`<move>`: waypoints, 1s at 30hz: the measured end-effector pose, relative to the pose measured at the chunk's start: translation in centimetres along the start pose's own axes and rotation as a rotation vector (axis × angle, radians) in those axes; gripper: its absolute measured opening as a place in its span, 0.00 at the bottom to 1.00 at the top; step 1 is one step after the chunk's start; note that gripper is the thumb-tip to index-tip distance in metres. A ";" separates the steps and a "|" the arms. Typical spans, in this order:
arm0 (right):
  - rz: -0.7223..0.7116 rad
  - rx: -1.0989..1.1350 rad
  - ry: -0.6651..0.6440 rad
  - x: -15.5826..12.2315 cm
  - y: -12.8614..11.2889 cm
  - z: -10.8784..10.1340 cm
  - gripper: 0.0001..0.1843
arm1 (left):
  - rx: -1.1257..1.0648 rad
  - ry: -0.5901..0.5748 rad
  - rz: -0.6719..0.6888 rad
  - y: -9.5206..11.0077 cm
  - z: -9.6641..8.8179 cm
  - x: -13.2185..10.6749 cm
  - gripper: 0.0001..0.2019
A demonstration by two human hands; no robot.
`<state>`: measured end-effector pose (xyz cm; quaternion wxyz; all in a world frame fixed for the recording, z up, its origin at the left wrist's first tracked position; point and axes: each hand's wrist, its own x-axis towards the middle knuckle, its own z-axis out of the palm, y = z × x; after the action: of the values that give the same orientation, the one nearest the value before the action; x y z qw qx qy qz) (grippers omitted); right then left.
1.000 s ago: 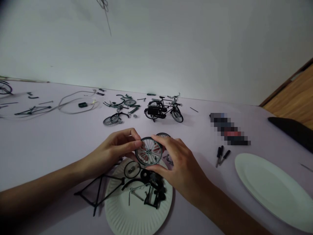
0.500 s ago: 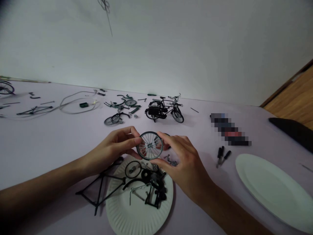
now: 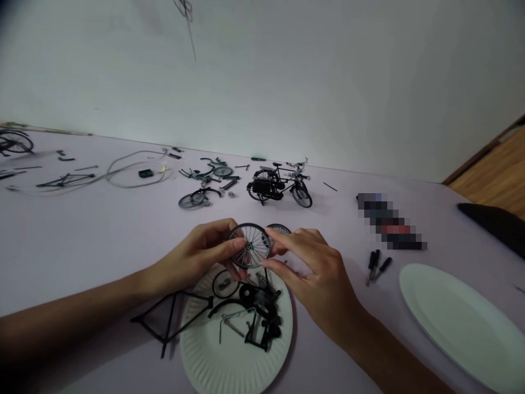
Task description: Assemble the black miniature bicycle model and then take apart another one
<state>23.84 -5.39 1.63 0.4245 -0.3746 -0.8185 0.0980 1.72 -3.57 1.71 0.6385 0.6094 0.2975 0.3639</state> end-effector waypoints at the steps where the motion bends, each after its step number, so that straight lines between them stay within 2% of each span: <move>1: -0.001 -0.010 -0.015 0.0 -0.1 0.0 0.24 | 0.005 0.005 0.009 0.1 -0.1 0.0 0.08; 5: -0.031 -0.005 -0.089 -0.4 -0.4 0.2 0.26 | 0.087 0.072 0.111 1.0 -0.7 0.0 0.17; 8: -0.054 -0.010 -0.107 -0.8 -1.2 0.6 0.27 | 0.162 0.138 0.184 1.1 -1.8 0.3 0.19; 13: -0.262 -0.067 -0.324 -1.1 -2.8 1.8 0.15 | 0.184 0.206 0.243 0.0 -3.8 1.3 0.18; 17: -0.396 -0.117 -0.298 -1.0 -3.3 2.6 0.10 | 0.192 0.183 0.250 -0.8 -4.2 1.7 0.17; 22: -0.410 -0.165 -0.330 -1.1 -3.1 2.7 0.12 | 0.209 0.248 0.234 -1.1 -3.8 1.8 0.10; 30: -0.354 -0.134 -0.361 -1.3 -3.0 2.2 0.17 | 0.319 0.270 0.180 -1.7 -4.5 2.1 0.10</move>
<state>21.03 -8.04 0.90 0.2563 -0.2292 -0.9385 0.0328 -0.60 0.71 -0.23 0.4536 0.6724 0.3785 0.4459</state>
